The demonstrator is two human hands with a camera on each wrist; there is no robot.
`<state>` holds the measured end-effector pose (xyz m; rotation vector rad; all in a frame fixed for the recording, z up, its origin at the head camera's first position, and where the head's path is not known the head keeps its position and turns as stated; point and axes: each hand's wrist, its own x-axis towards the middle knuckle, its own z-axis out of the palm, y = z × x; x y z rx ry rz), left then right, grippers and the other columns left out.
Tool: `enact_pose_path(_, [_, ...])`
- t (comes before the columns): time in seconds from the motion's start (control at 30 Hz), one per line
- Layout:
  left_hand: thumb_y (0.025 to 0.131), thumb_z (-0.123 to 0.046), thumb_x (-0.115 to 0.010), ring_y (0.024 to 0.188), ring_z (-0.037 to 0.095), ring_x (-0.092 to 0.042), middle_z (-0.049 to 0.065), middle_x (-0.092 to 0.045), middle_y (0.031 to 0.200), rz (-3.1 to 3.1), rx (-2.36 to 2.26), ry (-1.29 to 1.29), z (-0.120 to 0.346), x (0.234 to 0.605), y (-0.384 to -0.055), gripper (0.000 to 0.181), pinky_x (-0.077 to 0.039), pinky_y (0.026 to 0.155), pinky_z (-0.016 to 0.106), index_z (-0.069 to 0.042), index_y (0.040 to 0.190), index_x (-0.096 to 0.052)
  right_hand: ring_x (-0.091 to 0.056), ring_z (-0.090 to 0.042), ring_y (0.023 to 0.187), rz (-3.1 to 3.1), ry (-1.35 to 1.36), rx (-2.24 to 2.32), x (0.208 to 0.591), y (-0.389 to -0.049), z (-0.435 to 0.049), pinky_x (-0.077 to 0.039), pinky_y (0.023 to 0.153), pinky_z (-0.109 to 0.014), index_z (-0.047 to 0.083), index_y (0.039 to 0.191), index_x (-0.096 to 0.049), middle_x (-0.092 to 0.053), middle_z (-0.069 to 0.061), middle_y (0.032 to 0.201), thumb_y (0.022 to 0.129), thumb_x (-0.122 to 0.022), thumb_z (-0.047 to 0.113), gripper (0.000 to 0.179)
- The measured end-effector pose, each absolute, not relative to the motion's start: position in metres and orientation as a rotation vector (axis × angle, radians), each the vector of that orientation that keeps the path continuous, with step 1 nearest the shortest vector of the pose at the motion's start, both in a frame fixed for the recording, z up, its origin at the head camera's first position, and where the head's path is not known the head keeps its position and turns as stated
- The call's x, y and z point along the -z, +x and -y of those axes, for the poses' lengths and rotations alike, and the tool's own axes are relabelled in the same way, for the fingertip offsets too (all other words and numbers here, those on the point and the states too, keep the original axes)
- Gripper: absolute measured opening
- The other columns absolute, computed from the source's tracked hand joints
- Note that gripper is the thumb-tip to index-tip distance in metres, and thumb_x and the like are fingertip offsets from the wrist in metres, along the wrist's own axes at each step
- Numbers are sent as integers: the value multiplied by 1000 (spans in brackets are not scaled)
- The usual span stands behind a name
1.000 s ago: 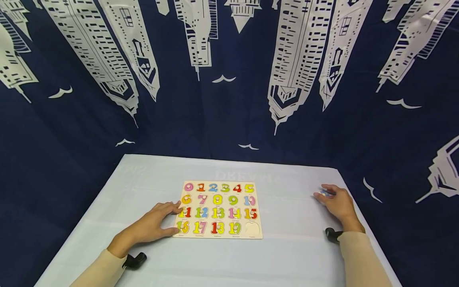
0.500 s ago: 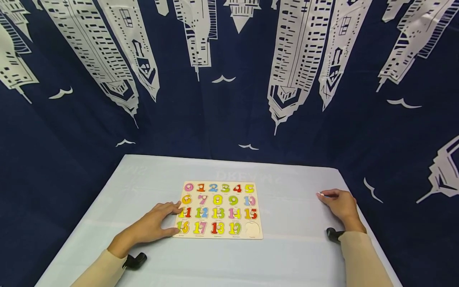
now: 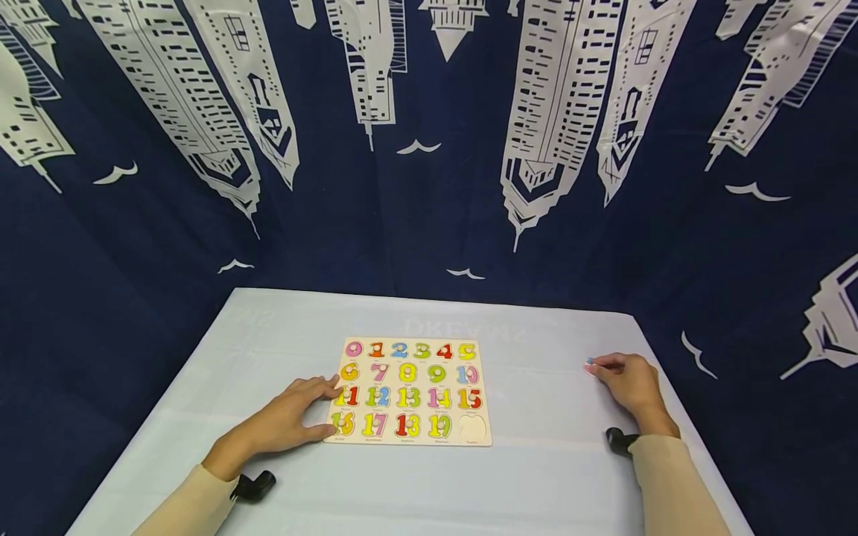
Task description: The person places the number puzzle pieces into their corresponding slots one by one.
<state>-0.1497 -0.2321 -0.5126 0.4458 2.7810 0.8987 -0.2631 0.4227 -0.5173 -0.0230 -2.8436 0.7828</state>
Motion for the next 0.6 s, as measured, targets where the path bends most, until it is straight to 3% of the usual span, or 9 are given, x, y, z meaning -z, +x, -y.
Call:
enact_pose_path(0.3, [98,-34,-94,173,44,-43,5,-52,184,-2780,-897,449,232,512,-150,69,-37,140,71,-16,160,-69,-68,-13,83,2861,81,-794,512,-259,-401,-49,69,-27,8,118,-89,-86,-11,95,107,-88,30,25])
enact_pose_path(0.6, [99,-36,-94,172,44,-44,6,-54,183,-2781,-893,460,231,510,-150,69,-36,141,70,-16,160,-70,-67,-9,81,2882,157,-895,505,-250,-369,-51,66,-25,10,122,-89,-86,-16,106,107,-88,28,23])
